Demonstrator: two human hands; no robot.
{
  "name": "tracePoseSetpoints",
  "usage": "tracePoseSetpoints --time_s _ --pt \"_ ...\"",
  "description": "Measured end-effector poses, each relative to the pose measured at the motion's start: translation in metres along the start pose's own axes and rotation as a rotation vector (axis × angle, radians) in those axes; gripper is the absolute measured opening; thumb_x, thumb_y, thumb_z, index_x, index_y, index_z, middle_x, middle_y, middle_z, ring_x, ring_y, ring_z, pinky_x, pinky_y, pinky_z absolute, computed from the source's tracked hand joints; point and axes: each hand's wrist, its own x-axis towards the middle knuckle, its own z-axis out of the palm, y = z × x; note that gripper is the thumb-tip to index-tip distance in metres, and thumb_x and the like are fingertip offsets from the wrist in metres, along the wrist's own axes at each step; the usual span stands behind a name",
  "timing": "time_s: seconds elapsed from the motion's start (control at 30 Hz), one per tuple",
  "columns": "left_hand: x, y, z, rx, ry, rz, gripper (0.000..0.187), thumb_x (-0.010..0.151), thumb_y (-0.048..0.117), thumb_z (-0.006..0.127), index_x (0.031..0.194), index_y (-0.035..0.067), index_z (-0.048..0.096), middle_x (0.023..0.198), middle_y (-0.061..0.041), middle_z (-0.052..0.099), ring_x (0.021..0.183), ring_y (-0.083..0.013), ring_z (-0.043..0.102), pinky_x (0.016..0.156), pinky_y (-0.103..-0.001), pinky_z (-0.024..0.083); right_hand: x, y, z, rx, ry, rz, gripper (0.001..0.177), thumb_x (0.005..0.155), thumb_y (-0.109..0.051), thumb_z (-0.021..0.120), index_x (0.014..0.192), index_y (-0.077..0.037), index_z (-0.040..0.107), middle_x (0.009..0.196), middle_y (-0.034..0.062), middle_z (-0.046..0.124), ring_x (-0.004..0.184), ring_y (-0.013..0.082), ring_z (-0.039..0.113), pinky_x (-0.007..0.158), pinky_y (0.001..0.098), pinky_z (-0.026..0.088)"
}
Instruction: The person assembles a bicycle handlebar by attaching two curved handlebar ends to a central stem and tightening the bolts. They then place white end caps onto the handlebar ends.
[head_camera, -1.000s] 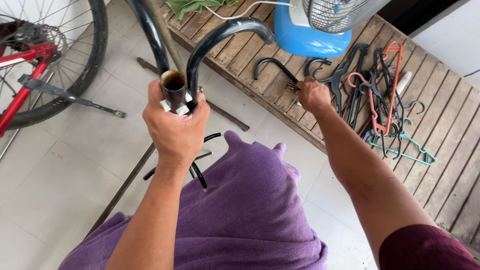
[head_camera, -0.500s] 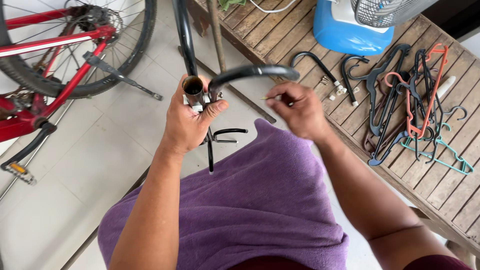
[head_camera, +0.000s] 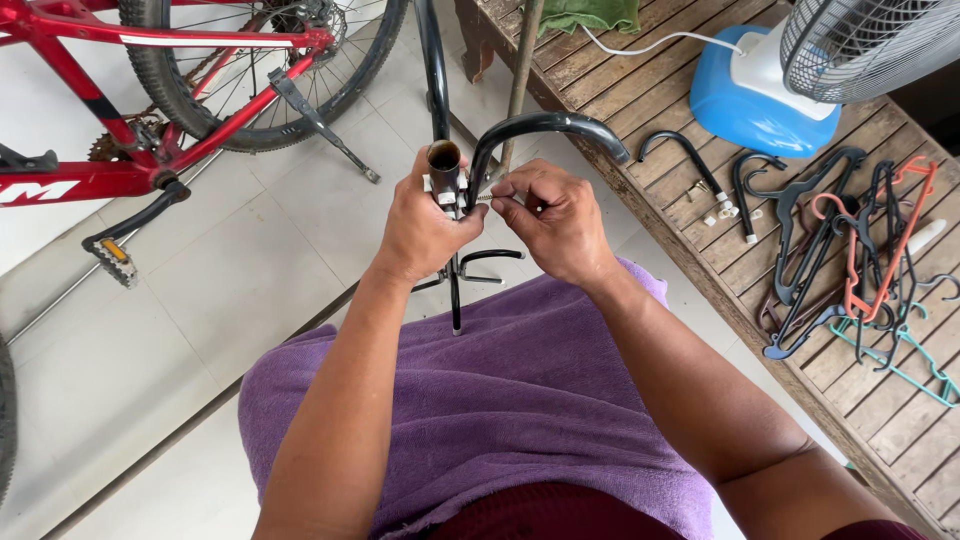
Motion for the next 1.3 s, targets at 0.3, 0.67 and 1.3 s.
tracePoseSetpoints --time_s 0.3,0.67,1.3 --pt "0.000 -0.005 0.001 0.008 0.003 0.064 0.054 0.078 0.009 0.087 0.116 0.007 0.050 0.088 -0.010 0.072 0.081 -0.0237 0.077 0.074 -0.035 0.061 -0.001 0.005 0.009 -0.024 -0.015 0.105 0.011 0.093 -0.008 0.079 0.102 -0.005 0.073 0.095 0.0037 0.072 0.069 0.0084 0.061 0.062 0.0263 0.052" --pt "0.003 -0.003 0.002 0.087 -0.027 -0.042 0.055 0.079 0.017 0.088 0.113 0.008 0.045 0.083 -0.006 0.072 0.081 -0.0225 0.078 0.073 -0.035 0.062 -0.005 0.013 0.029 0.053 0.034 0.234 0.013 0.093 -0.013 0.078 0.102 -0.005 0.075 0.092 0.0038 0.078 0.081 0.0090 0.072 0.073 0.0255 0.060" --pt "0.001 -0.005 0.000 0.101 0.020 -0.034 0.052 0.078 0.015 0.086 0.110 0.006 0.047 0.085 -0.010 0.072 0.083 -0.0278 0.076 0.075 -0.039 0.060 0.002 0.026 0.045 -0.129 0.076 -0.106 0.029 0.108 -0.030 0.063 0.095 -0.005 0.064 0.086 0.0082 0.065 0.079 0.0242 0.067 0.071 0.0374 0.053"
